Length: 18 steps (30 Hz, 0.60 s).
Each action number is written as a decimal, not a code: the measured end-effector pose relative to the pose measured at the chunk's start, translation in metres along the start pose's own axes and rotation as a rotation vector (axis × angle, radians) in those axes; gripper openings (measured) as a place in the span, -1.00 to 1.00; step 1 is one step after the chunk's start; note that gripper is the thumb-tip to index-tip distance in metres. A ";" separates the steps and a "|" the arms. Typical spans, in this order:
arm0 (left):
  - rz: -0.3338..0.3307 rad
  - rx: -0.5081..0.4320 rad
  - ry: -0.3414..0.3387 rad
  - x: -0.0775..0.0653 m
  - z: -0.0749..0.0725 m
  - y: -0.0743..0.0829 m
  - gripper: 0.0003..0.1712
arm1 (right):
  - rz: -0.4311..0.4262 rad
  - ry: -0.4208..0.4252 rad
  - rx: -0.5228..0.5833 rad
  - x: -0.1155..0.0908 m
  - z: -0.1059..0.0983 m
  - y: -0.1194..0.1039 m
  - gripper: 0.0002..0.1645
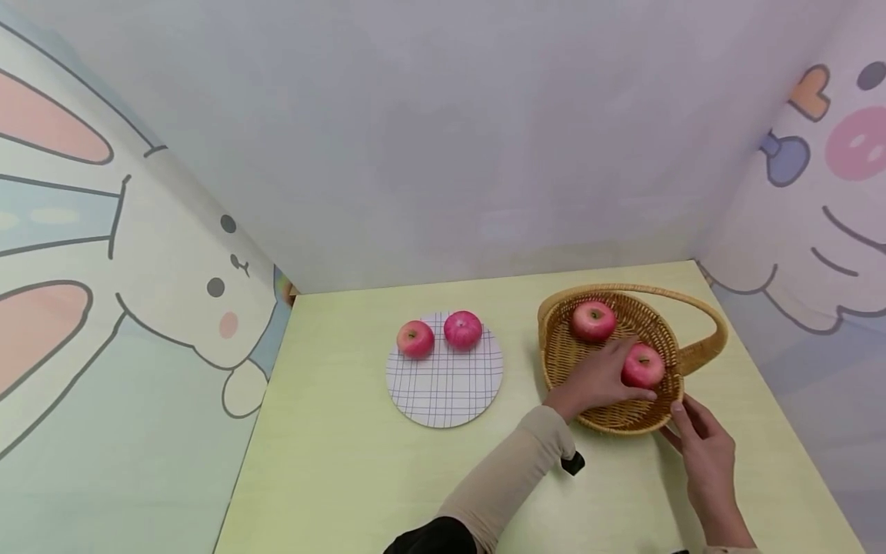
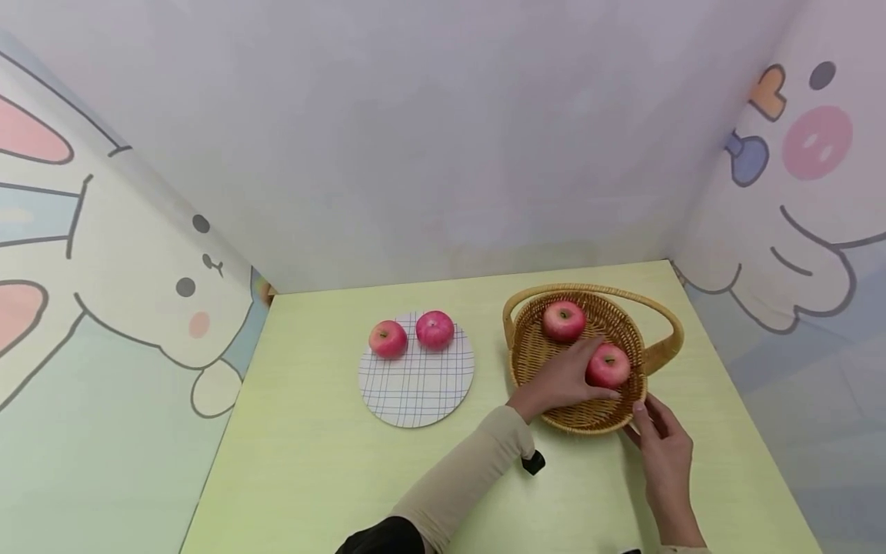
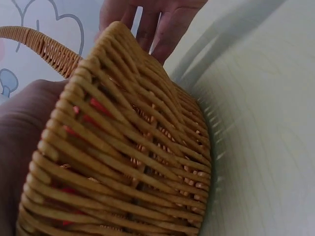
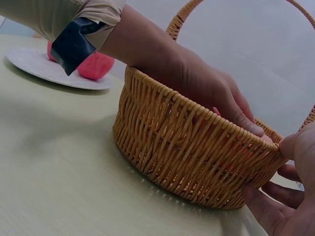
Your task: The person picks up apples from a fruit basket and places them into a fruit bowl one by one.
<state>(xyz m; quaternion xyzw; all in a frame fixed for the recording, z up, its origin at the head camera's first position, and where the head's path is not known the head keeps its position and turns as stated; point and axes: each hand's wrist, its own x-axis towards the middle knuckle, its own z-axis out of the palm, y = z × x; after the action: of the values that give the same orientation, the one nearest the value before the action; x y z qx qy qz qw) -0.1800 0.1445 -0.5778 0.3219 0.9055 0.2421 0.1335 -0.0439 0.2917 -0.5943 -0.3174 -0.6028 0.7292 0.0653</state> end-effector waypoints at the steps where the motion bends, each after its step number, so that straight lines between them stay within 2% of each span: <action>1: -0.002 0.010 -0.004 0.000 0.000 0.000 0.23 | -0.002 0.001 -0.001 0.000 0.000 0.000 -0.25; 9: 0.010 0.138 -0.004 0.004 0.003 0.000 0.24 | -0.011 0.000 0.025 0.001 0.000 0.000 -0.26; 18: 0.027 0.175 0.013 0.006 0.005 -0.002 0.12 | 0.038 0.027 0.005 0.002 0.001 -0.001 -0.26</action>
<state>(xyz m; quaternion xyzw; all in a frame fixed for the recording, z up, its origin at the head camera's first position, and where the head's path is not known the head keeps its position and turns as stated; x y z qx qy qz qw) -0.1835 0.1491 -0.5834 0.3431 0.9195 0.1661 0.0957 -0.0467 0.2921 -0.5939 -0.3386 -0.5939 0.7274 0.0603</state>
